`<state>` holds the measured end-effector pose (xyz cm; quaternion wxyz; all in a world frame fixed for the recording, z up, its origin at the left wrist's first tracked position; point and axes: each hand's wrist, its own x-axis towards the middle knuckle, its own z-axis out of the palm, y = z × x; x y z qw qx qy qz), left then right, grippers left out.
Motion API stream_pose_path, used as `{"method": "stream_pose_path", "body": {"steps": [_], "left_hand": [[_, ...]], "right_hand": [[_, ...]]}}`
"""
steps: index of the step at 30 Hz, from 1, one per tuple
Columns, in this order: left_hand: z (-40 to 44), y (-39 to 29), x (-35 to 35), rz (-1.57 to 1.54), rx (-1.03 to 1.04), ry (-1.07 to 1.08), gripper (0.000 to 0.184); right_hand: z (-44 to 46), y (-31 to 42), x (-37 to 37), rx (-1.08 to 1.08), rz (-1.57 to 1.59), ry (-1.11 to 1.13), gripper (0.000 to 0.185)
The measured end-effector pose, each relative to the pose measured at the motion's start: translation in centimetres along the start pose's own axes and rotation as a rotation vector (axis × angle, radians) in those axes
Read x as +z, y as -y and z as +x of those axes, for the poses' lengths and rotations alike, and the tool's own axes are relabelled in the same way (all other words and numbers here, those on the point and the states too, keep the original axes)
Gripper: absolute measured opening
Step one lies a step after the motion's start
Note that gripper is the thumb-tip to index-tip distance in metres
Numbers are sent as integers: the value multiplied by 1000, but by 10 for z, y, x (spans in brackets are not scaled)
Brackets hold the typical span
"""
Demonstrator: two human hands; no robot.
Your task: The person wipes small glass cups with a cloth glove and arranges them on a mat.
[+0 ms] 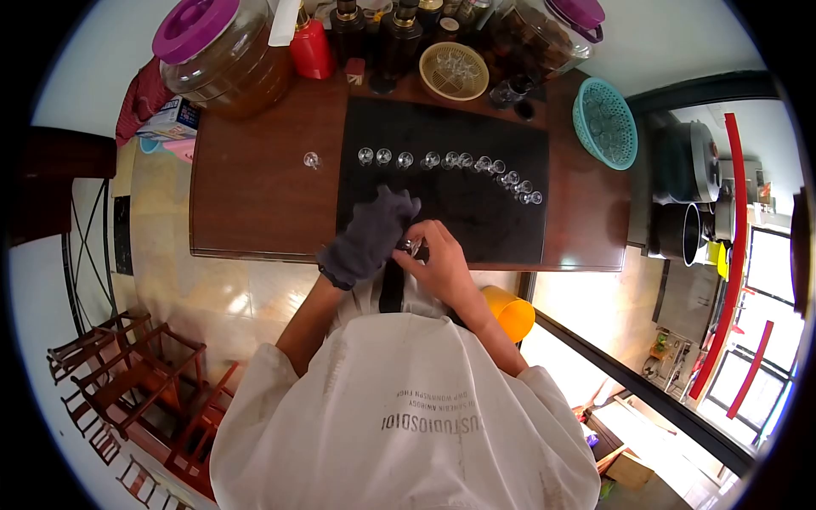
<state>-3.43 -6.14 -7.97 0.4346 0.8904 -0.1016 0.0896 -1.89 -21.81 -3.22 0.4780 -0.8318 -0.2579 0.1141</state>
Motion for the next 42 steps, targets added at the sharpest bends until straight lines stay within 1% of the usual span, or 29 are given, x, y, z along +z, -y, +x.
{"method": "stream_pose_path", "body": {"steps": [1, 2, 4, 5, 8, 10, 11, 12, 13, 14, 16, 17, 19, 20, 22, 23, 26, 27, 28, 29, 30, 31, 32, 33, 34, 37, 38, 40, 42], "left_hand": [[-3, 3, 7, -261, -61, -120, 14], [-7, 6, 9, -261, -61, -119, 14], [-12, 8, 6, -442, -131, -60, 30], [-14, 10, 4, -442, -131, -60, 30], [-14, 11, 1, -295, -123, 1, 34], [-11, 4, -2, -286, -73, -139, 34], [-11, 4, -3, -285, -73, -140, 34], [-10, 5, -4, -185, 18, -135, 32], [-9, 6, -4, -84, 108, -131, 31], [-8, 3, -5, -83, 106, -135, 31], [-3, -5, -6, -34, 33, -95, 14], [-3, -6, -7, -36, 33, -96, 14], [-3, -8, -7, -50, -59, 61, 27], [-3, -9, -6, -51, -59, 61, 27], [-4, -11, -4, -136, -186, 99, 24], [-5, -10, -3, -137, -186, 98, 24], [-6, -9, -2, -55, -131, 84, 20], [-5, -11, -4, -4, -53, 15, 18], [-4, -12, -5, 47, 24, -54, 16], [-4, -10, -2, 47, 24, -54, 16], [-3, -5, 3, 143, -64, 62, 15], [-2, -2, 6, 238, -152, 179, 14], [-1, 0, 8, 238, -151, 180, 14], [0, 1, 10, 344, -70, 244, 14], [0, 2, 10, 450, 11, 307, 13], [1, -2, 5, 329, -3, 389, 17], [-1, -2, 5, 329, -3, 391, 17], [-6, -1, 4, 359, 195, 206, 21], [-10, -1, 4, 368, 202, 205, 24]], "right_hand": [[0, -2, 1, 0, -9, 14, 26], [0, -2, 2, 1, -18, 27, 24], [2, -1, 0, -61, -69, 27, 22], [2, -1, -1, -123, -120, 27, 20], [4, -1, 2, -163, -179, 15, 17], [6, 0, -1, -153, -176, 9, 16], [6, 0, -3, -144, -172, 1, 15], [6, -1, -5, -146, -172, 2, 15], [5, -1, -8, -58, -93, 18, 13], [4, -2, -11, 29, -12, 36, 12], [4, -11, -13, 42, 75, 50, 12], [4, -16, -14, 59, 161, 57, 12], [3, -26, -19, 95, 200, 98, 14], [2, -30, -20, 132, 244, 140, 17], [0, -33, -20, 182, 308, 163, 15], [-1, -34, -21, 232, 373, 184, 12], [-4, -39, -21, 238, 411, 207, 12], [-3, -40, -20, 238, 411, 207, 12], [-3, -41, -20, 131, 340, 191, 11], [-3, -42, -19, 23, 269, 175, 10], [-2, -40, -20, 23, 269, 174, 10], [-2, -35, -22, -13, 127, 198, 10], [-2, -30, -24, -47, -15, 219, 10], [-2, -27, -25, -46, -15, 219, 10], [-3, -23, -25, -64, -115, 197, 11], [-1, -16, -26, -81, -266, 145, 12], [-1, -15, -26, -83, -319, 116, 13], [-1, -16, -27, -64, -317, 99, 13], [-1, -20, -28, -44, -317, 81, 12]]}}
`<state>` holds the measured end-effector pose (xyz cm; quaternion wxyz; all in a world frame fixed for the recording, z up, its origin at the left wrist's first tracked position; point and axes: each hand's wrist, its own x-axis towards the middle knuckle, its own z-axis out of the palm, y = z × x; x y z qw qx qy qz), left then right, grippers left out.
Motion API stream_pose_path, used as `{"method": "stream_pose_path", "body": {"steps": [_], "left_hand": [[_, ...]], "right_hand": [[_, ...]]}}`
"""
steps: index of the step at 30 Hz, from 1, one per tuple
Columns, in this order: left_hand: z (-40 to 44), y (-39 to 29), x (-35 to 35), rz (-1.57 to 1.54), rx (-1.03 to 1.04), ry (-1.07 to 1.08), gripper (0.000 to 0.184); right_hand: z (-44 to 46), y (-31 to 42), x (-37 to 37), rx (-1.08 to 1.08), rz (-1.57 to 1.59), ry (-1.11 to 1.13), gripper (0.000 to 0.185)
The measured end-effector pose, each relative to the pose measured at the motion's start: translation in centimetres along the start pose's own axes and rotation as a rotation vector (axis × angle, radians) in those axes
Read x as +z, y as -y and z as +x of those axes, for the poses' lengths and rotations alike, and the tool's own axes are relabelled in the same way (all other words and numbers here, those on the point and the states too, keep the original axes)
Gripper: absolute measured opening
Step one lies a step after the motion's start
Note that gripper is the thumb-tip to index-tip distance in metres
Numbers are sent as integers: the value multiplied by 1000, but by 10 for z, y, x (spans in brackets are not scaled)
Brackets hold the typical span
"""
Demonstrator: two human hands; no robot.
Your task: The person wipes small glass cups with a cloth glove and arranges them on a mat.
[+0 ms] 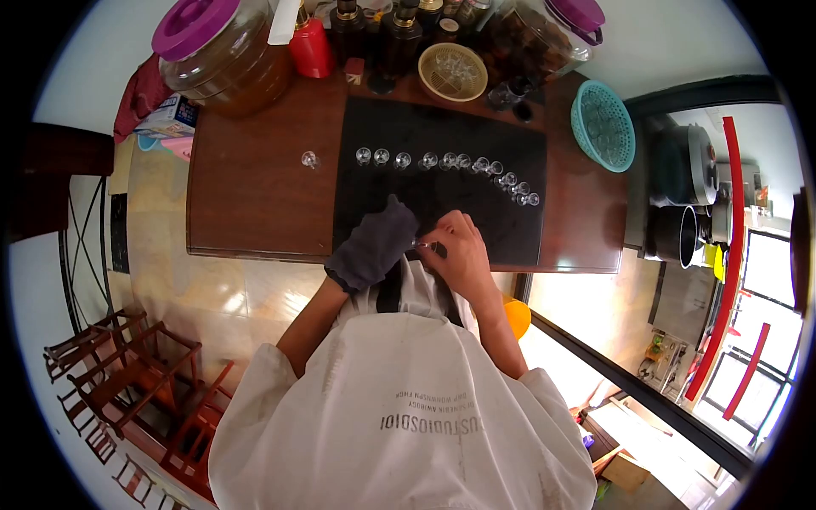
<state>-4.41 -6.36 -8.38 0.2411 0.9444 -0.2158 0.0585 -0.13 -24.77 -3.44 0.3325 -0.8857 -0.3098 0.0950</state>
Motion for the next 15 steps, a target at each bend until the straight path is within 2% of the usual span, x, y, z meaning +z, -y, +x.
{"method": "stream_pose_path", "body": {"steps": [2, 3, 5, 7, 9, 10, 11, 12, 13, 14, 15], "left_hand": [[-4, 3, -3, 11, 2, -1, 28], [-7, 6, -7, -74, 1, -84, 30], [-8, 6, -13, -160, -2, -165, 32], [-8, 5, -15, -241, -100, -227, 33], [-7, 7, -8, -202, -109, -227, 32], [-6, 8, -5, -163, -116, -225, 31], [-6, 9, -6, -164, -117, -227, 31], [-5, 11, -8, -236, -130, -141, 29], [-5, 11, -9, -311, -144, -53, 27], [-6, 12, -6, -312, -144, -54, 27], [-7, 13, -1, -453, -223, -72, 23]], "right_hand": [[-3, -12, 4, 21, -22, -24, 10], [-5, -20, 7, 21, -21, -23, 10], [-13, -44, 18, 218, 187, -61, 12], [-23, -78, 32, 224, 214, -97, 15], [-36, -113, 45, 392, 330, -215, 17], [-41, -124, 46, 392, 328, -213, 17], [-46, -135, 45, 618, 464, -218, 19], [-50, -146, 45, 844, 600, -221, 21], [-56, -157, 45, 845, 598, -220, 21], [-62, -168, 46, 913, 692, -332, 24], [-68, -180, 46, 978, 786, -446, 27]]}}
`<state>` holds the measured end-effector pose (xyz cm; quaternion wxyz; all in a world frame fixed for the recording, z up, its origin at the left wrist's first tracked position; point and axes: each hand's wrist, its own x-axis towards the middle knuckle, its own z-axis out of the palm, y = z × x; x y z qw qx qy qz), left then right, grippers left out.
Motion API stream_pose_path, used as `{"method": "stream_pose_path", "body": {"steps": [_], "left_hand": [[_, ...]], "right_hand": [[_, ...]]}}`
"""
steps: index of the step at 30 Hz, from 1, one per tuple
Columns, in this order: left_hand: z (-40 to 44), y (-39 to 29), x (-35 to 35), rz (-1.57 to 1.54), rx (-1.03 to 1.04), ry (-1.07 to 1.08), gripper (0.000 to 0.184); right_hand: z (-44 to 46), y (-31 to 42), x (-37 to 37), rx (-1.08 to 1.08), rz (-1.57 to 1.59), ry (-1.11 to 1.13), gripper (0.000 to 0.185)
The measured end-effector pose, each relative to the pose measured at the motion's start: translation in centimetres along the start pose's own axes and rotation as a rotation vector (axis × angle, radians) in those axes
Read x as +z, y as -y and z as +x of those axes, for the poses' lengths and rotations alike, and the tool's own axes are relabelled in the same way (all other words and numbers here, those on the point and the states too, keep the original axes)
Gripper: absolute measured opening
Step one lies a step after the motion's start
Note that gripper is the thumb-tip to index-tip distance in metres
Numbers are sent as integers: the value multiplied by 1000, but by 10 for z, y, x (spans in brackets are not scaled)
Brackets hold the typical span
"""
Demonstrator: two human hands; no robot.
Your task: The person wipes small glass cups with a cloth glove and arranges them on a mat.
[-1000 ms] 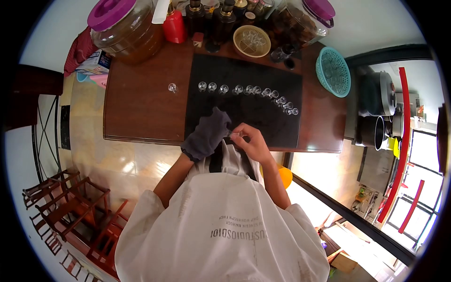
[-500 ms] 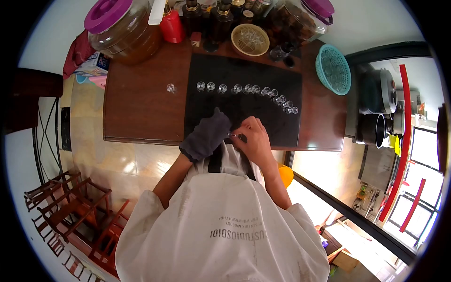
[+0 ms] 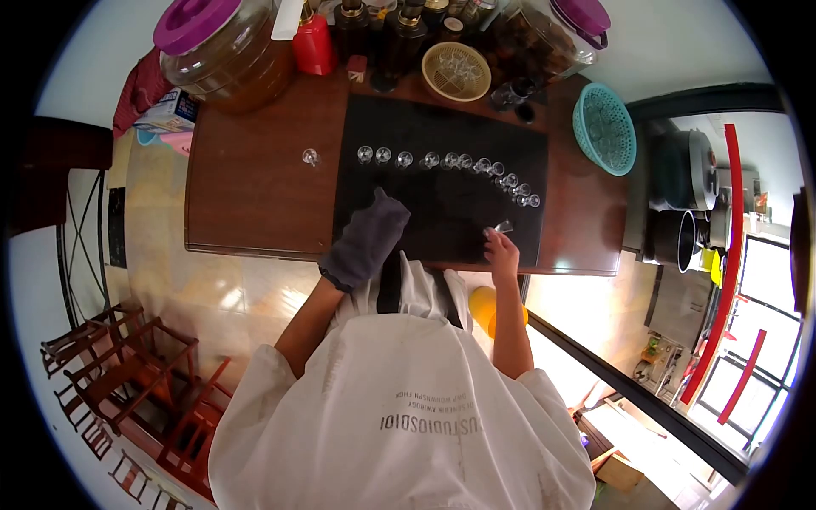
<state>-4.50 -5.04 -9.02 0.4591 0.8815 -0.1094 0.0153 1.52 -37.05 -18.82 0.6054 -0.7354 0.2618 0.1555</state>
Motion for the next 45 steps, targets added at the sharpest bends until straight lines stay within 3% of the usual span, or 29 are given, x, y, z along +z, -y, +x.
{"method": "stream_pose_path", "body": {"steps": [5, 8, 11, 14, 16, 17, 22, 28, 38, 45], "left_hand": [[-1, -8, 4, -308, -234, -78, 15], [-1, -1, 12, -160, -85, -248, 12], [0, 5, 8, -193, -85, -119, 10], [0, 11, 11, -72, 53, -168, 9], [-2, -2, 5, -280, -202, -136, 11], [-3, -5, 2, -280, -205, -142, 11], [-7, 9, 6, -136, 13, -227, 10], [-3, -9, -2, -378, -167, -203, 13], [3, 3, 5, -392, -35, -258, 12], [5, 4, 5, -382, -115, -229, 12]], "right_hand": [[36, -18, -43, 22, 4, -154, 30], [42, -9, -46, -23, -18, -249, 29], [54, -3, -51, -64, -67, -334, 29], [79, -13, -57, -117, -151, -432, 29], [90, -13, -59, -198, -204, -483, 30], [96, -12, -60, -279, -258, -535, 32], [102, -8, -60, -298, -337, -580, 31], [113, -7, -59, -330, -489, -603, 30], [113, -1, -58, -253, -550, -598, 35], [117, -1, -58, -248, -560, -603, 38]]}}
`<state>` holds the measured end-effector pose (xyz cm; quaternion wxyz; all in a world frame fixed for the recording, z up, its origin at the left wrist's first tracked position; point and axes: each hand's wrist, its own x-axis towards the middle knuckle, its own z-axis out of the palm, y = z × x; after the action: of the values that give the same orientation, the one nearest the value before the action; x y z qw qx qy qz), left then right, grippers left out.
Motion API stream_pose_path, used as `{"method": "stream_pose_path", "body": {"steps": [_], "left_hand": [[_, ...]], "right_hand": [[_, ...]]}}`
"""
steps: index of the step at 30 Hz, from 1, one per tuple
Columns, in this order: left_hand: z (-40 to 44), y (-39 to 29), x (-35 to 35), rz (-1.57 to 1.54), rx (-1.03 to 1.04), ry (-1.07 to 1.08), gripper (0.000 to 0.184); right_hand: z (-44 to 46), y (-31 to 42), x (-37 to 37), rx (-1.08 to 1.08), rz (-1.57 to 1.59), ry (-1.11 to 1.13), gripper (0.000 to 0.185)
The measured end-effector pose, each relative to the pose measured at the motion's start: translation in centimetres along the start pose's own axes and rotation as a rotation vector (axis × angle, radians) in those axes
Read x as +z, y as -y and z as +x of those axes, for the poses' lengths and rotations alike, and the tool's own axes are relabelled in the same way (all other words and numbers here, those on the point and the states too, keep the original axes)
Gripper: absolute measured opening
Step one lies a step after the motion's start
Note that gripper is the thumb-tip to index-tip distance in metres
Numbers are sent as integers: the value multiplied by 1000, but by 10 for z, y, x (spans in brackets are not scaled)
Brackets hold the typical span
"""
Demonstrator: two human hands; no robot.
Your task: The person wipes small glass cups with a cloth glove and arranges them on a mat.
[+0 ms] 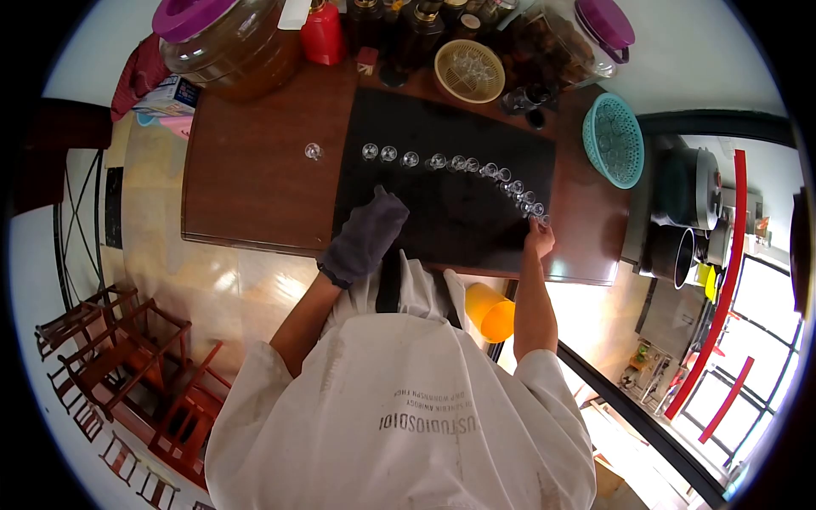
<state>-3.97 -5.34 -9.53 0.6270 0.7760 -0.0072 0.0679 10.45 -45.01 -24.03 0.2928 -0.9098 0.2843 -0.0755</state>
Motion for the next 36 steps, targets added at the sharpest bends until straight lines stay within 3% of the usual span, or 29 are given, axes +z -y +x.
{"method": "stream_pose_path", "body": {"steps": [9, 11, 14, 17, 20, 21, 22, 25, 28, 30, 32, 35, 36], "left_hand": [[2, 0, -3, -70, -103, -25, 11], [1, 0, -3, -62, -145, -21, 11], [-2, 14, 1, -53, -164, -83, 9], [-11, 72, -2, 288, -96, 15, 10], [-15, 94, -13, 201, -307, 275, 18], [-17, 101, -15, 476, -83, 274, 24], [-19, 105, -16, 745, 147, 268, 31], [-20, 103, -19, 666, -23, 281, 41], [-25, 118, -17, 763, 87, 222, 38], [-24, 115, -19, 749, 40, 246, 39], [-23, 110, -21, 731, -10, 271, 40], [-20, 102, -24, 742, 42, 197, 37], [-12, 94, -28, 714, -64, 289, 37]], "right_hand": [[-10, -12, 4, -154, -25, -64, 37], [-17, -23, 7, -122, 297, -110, 36], [-36, -20, -1, -127, 355, -76, 30], [-65, -19, 8, -105, 350, -73, 23], [-114, 18, 10, -117, 406, 90, 19], [-129, 34, 9, -122, 449, 175, 18], [-142, 48, 10, -166, 445, 214, 17], [-147, 82, 17, -259, 454, 275, 16], [-134, 120, 24, -354, 494, 335, 13], [-116, 150, 27, -399, 518, 363, 12], [-97, 184, 28, -679, 383, 300, 9], [-71, 230, 33, -762, 262, 307, 13], [-59, 241, 40, -912, 184, 238, 16]]}}
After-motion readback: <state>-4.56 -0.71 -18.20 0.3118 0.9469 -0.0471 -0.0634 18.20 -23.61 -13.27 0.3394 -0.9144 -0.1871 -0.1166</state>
